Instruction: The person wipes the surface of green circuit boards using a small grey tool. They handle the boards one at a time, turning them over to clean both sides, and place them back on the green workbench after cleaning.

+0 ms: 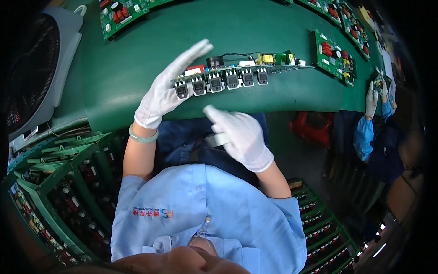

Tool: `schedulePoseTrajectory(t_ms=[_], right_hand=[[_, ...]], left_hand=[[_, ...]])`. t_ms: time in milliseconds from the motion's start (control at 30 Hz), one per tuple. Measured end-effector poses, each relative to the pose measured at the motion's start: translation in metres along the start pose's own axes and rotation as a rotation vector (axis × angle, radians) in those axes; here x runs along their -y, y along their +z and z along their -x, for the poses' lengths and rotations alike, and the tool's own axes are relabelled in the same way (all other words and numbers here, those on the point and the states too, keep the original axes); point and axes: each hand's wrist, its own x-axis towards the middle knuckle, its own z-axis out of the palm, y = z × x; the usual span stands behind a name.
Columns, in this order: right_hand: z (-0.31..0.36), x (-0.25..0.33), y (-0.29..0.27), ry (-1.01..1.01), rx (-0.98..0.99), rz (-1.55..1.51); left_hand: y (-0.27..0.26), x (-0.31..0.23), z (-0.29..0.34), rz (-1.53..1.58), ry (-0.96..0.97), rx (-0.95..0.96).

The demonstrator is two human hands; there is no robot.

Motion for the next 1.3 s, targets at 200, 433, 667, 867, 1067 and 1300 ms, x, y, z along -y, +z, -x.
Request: schedulePoseTrajectory(t_ms=[200,433,667,867,1067,1300], right_hand=[[0.032,-0.004,-0.007,0.489,-0.564,-0.117],[0.040,-0.040,-0.032,0.317,-0.612,0.457],[0.022,-0.043,-0.021,0.385,-0.697,0.464],[0.021,-0.048,-0.011,0.347,-0.661,0.524],[0.023,-0.049,-0.018,0.308,-0.624,0.532],[0.025,-0.055,-0.018,0.252,-0.617,0.552]], left_hand=[[0.032,-0.025,0.002,0.107,-0.175,-0.067],[0.073,-0.018,0.013,0.016,-0.041,-0.208],[0.076,-0.010,0.014,-0.001,-0.082,-0.215],[0.072,-0.014,0.016,0.009,-0.125,-0.190],[0.072,-0.007,0.017,-0.023,-0.120,-0.182],[0.071,-0.012,0.015,-0.012,-0.152,-0.173]])
